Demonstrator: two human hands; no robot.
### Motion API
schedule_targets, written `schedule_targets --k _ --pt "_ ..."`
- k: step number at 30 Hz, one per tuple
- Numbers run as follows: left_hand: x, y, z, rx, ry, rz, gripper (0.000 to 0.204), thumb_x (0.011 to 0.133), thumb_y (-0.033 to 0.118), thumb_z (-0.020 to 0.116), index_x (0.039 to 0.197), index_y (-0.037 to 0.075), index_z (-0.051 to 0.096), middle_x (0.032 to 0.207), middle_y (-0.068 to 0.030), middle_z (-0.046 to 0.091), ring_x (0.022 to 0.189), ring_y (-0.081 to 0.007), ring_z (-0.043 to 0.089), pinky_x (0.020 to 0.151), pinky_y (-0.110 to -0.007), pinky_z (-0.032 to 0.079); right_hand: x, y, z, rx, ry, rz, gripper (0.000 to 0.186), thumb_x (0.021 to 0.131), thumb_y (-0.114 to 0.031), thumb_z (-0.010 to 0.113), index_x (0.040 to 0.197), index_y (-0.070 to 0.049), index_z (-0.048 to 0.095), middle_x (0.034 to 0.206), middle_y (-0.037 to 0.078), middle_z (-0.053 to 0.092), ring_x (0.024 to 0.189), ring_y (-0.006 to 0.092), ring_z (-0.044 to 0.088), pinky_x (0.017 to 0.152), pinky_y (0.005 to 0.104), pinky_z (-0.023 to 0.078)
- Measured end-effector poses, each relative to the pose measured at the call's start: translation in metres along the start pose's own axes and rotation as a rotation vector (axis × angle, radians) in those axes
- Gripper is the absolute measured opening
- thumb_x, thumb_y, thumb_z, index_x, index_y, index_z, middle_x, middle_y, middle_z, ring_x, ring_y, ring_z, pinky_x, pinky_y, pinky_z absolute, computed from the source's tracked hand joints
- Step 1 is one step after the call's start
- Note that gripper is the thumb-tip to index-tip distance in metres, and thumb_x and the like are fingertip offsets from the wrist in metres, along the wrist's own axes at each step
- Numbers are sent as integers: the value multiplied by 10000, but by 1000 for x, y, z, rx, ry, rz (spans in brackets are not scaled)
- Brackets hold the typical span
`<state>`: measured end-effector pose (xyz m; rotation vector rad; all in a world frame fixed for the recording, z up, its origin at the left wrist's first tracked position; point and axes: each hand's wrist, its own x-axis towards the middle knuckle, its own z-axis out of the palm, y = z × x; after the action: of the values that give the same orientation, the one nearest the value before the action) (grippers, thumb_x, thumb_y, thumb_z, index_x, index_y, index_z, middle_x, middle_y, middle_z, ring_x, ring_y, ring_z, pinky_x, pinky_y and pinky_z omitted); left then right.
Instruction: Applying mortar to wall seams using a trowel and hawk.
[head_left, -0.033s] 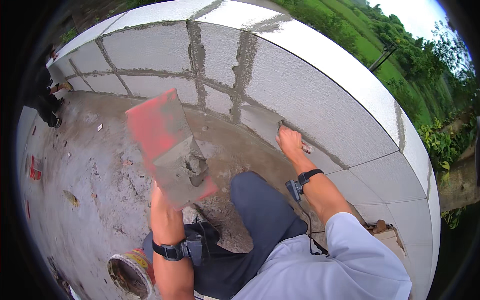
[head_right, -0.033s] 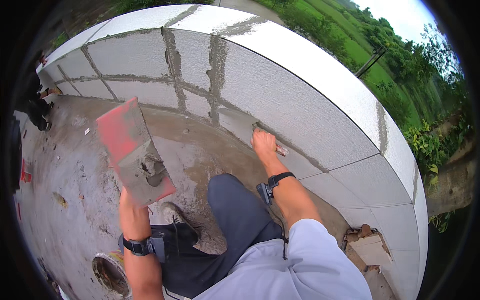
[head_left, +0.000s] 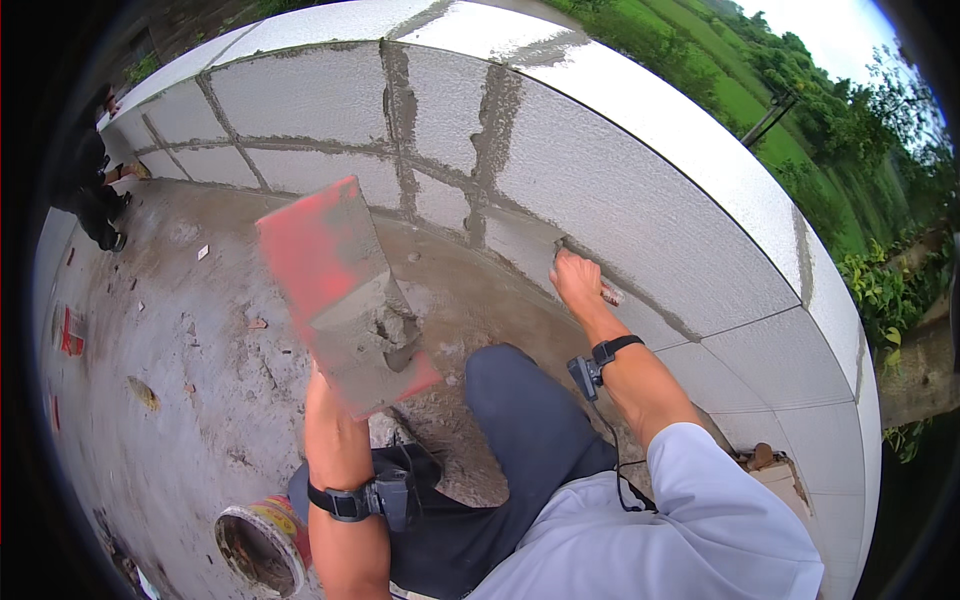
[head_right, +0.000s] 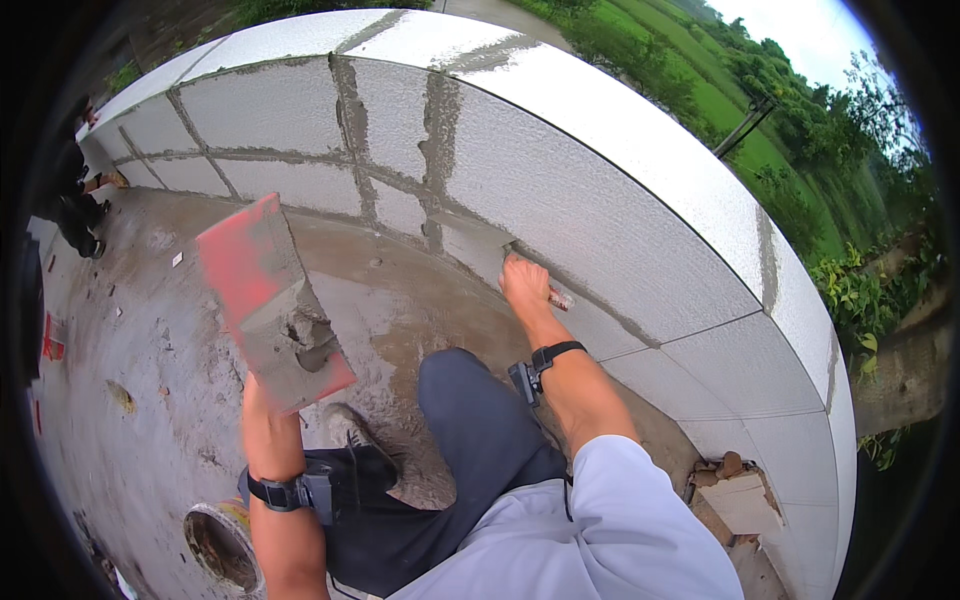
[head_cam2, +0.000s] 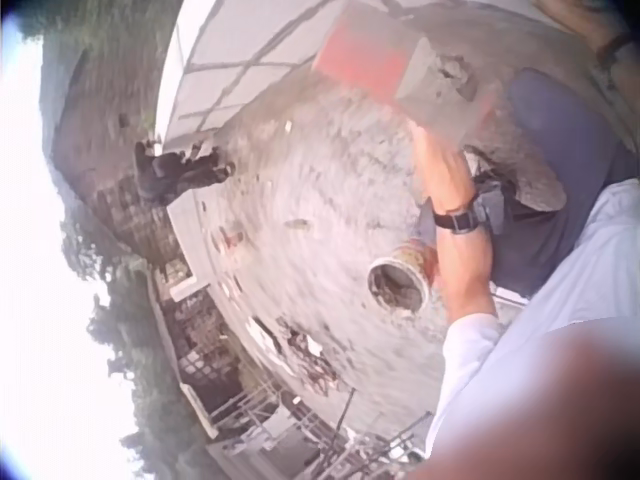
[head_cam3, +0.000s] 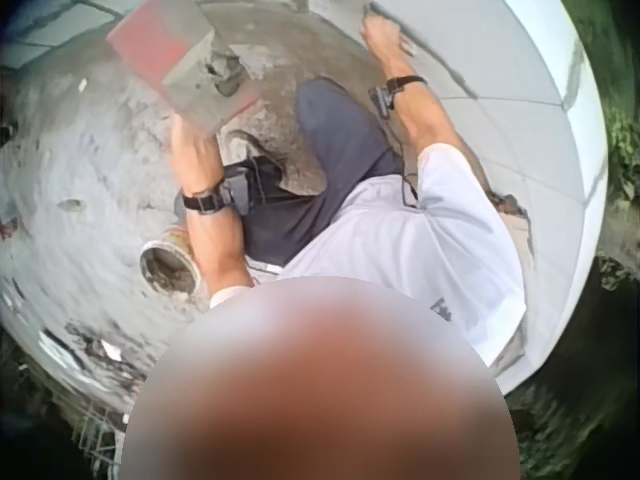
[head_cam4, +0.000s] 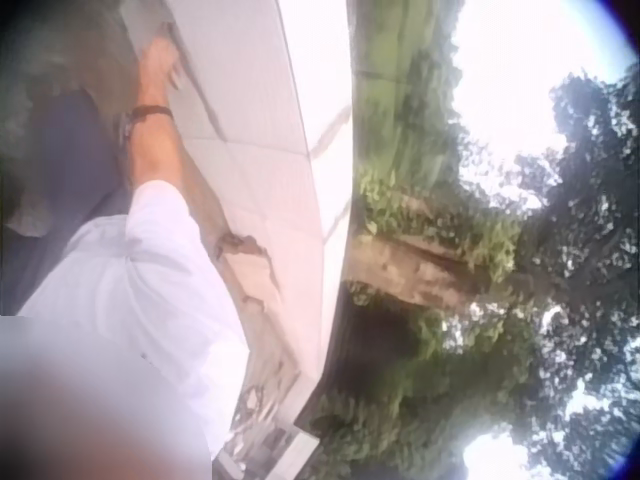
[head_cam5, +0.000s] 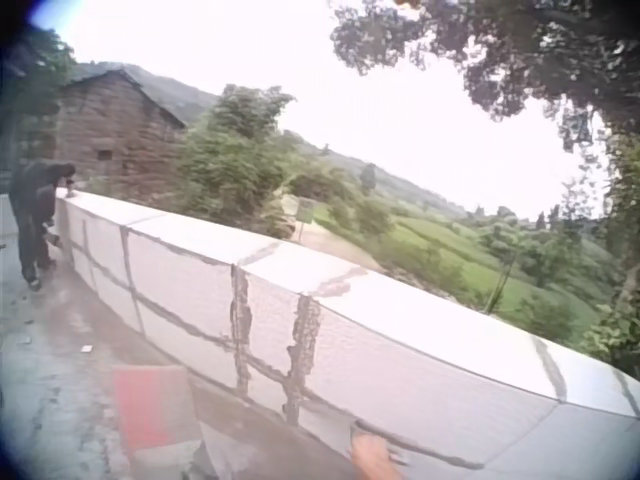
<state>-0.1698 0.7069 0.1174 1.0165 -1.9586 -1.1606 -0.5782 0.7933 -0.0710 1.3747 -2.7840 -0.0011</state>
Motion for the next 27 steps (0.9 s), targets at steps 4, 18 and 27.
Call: schedule_targets --k 4,18,27 --pt "4 3 10 -134 25 -12 271 958 118 497 1178 -34 541 1082 -133 629 969 -221 589 852 -315 457 32 -31 -7 91 28 39 346 826 -268 682 970 36 600 844 234 685 808 388 689 696 471 549" --pt "88 -32 133 -1695 -864 -137 351 995 277 478 1239 38 561 1120 -91 633 1013 -165 607 838 -306 496 -96 32 -188 1526 -241 -67 367 881 -314 575 821 43 637 626 98 590 577 139 574 535 304 472" --pt "60 102 201 -1503 -618 -320 331 993 363 476 1171 100 569 939 -18 606 814 -133 604 663 -293 519 -136 60 -212 1943 -930 -212 471 937 -395 521 802 44 624 581 71 551 442 129 515 425 260 447"
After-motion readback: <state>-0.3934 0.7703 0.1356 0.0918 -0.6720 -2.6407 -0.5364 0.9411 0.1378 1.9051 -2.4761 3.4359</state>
